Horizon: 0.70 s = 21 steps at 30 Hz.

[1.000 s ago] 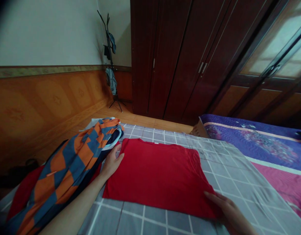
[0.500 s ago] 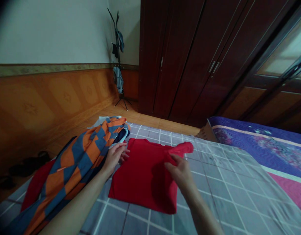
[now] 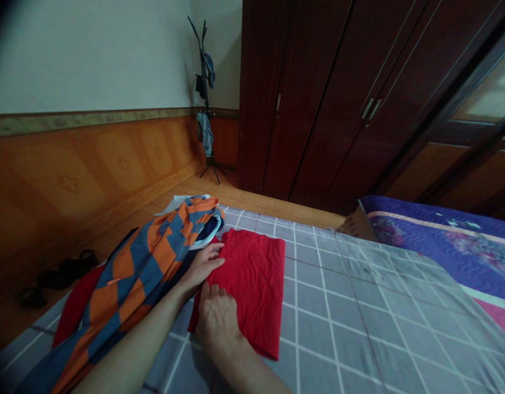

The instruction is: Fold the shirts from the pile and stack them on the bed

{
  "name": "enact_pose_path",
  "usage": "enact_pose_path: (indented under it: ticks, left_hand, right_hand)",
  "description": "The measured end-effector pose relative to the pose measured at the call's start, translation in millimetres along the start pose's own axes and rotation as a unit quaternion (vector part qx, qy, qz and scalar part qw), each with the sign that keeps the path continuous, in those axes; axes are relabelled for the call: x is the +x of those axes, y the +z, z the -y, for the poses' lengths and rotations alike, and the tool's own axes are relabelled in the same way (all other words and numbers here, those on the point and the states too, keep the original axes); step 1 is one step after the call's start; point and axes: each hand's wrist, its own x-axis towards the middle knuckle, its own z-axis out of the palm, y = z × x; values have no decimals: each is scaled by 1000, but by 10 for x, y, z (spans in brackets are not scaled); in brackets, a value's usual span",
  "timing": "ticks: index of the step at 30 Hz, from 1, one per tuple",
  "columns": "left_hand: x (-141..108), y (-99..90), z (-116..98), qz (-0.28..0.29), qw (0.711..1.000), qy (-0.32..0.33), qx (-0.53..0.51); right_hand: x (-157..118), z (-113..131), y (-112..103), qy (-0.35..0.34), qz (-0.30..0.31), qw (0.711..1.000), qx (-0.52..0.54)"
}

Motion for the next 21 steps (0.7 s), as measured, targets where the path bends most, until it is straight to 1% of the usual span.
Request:
enact_pose_path:
  ticks: [4, 8, 11, 13, 16, 19, 21]
  left_hand:
    - [17, 17, 16, -14, 1000, 22, 14]
    - [25, 17, 58, -36, 998, 30, 47]
    - [45, 11, 88, -43, 995, 28, 91]
    - [51, 5, 87, -50, 990, 26, 132]
    - [22, 2, 38, -69, 976, 29, 206]
    - [-44, 8, -37, -81, 957, 34, 276]
    - [-86, 14, -72, -79, 947, 29, 310]
  right_hand:
    - [-106, 0, 54, -26, -11, 1000, -10]
    - [-226, -17, 164, -48, -49, 998, -7]
    - [-362, -116, 289, -73, -88, 993, -24]
    - [-501, -259, 367, -85, -125, 987, -49]
    - [-764, -591, 419, -96, -179, 975, -95]
    - [-1011, -949, 387, -92, -215, 963, -135]
    - [-1119, -1114, 351, -82, -222, 962, -139]
